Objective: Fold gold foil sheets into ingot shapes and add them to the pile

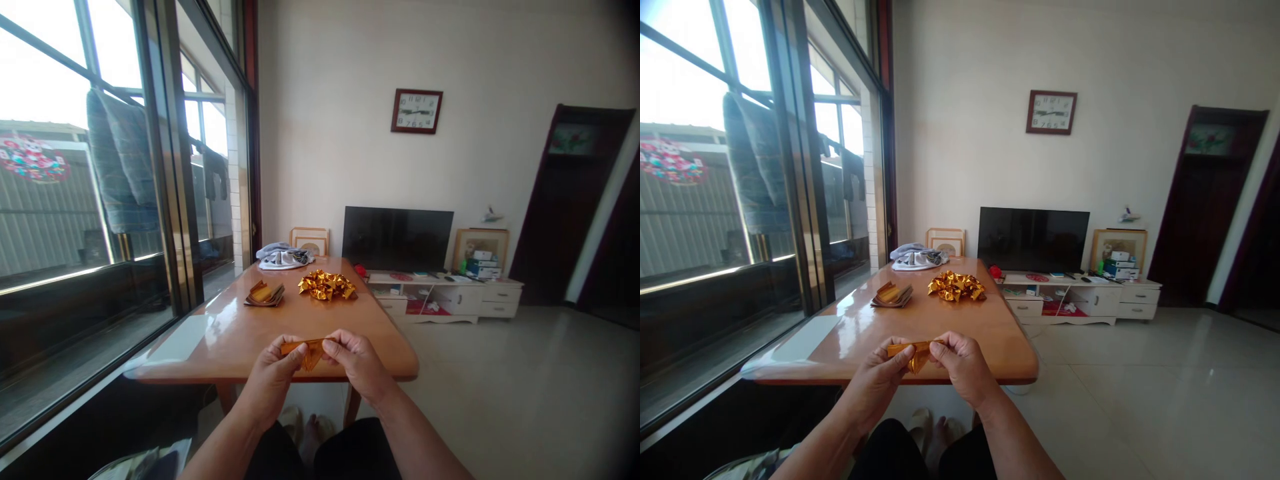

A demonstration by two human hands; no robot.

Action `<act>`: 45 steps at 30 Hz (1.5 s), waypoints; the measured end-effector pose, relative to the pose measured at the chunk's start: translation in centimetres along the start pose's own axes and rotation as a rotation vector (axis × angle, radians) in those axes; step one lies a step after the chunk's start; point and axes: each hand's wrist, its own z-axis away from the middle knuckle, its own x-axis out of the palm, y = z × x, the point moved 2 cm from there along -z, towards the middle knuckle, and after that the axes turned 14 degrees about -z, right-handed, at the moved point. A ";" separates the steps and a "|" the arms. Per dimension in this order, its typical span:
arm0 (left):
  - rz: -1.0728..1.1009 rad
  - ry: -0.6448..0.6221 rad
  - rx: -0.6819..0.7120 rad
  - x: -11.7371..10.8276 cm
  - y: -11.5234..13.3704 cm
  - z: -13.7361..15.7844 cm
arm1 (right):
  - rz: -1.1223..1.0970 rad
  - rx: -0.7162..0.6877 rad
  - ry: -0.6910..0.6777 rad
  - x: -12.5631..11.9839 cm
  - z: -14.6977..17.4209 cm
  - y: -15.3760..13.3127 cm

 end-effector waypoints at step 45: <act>0.070 0.086 -0.080 1.5 -1.6 0.1 | 0.010 -0.051 0.062 0.5 0.6 1.0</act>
